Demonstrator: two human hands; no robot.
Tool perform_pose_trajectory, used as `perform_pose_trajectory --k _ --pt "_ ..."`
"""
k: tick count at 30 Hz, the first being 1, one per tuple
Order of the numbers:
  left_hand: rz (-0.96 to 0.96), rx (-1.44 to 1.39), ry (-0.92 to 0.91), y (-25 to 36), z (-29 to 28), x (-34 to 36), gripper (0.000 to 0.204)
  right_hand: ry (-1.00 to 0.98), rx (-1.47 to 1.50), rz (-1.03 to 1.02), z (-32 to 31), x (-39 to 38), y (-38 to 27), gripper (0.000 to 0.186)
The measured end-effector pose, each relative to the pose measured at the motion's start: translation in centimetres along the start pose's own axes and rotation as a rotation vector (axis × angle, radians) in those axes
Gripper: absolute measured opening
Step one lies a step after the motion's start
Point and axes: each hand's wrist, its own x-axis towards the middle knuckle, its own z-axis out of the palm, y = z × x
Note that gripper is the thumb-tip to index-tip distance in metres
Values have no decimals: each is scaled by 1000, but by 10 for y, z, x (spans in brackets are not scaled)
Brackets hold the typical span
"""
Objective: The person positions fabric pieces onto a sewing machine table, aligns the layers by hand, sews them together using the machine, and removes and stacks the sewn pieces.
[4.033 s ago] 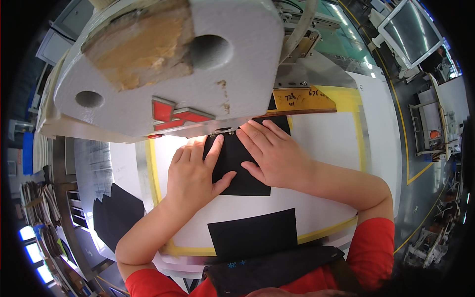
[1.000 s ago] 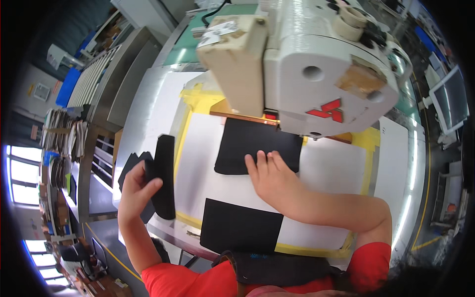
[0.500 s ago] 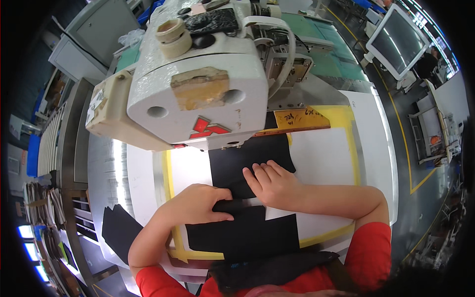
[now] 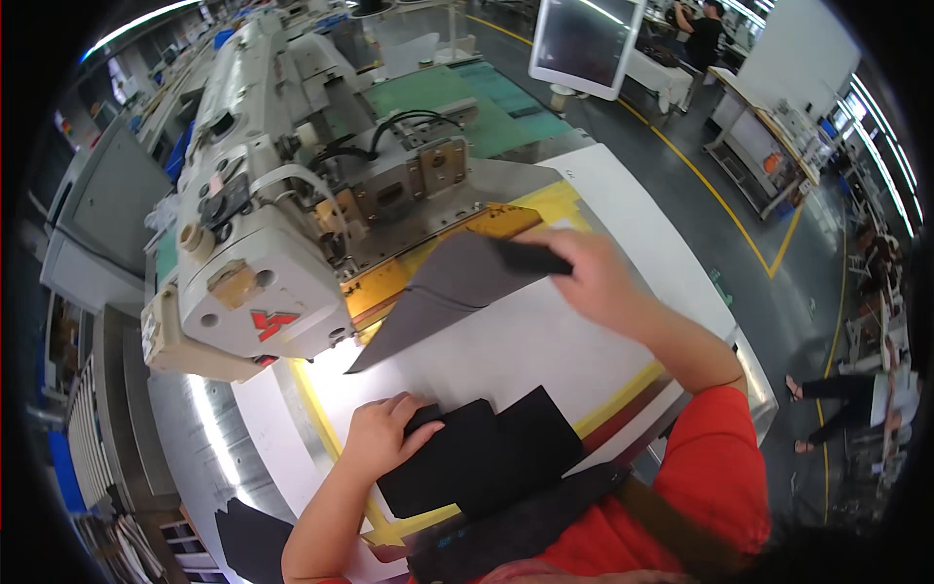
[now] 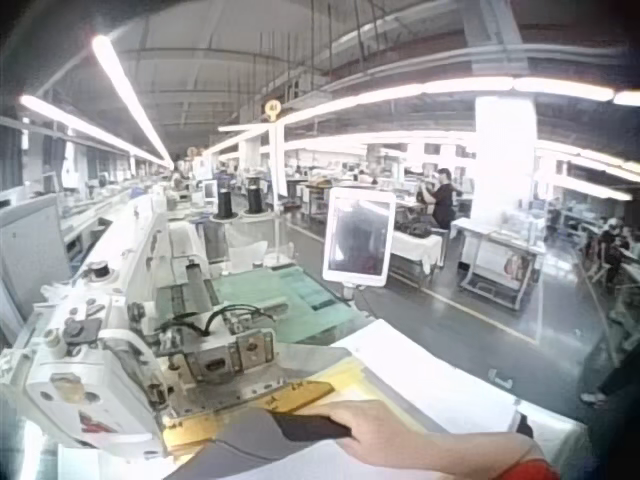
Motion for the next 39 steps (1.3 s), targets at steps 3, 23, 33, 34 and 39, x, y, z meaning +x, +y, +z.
perform_pose_trajectory --k 3,23,33,34,39 --pt "-69 5 -20 1 1 7 30 68 -224 337 -85 -23 27 26" --pt "-55 71 -12 0 4 -1 26 -363 -293 1160 -128 -409 181 20" --pt "-63 -217 85 -9 -4 -14 48 323 -632 127 -101 -130 65 39" --pt "-87 -278 96 -10 -5 -15 51 138 -443 60 -64 -109 57 52" --pt "-331 -170 284 -9 -16 0 36 -142 -61 -849 105 -40 -10 56"
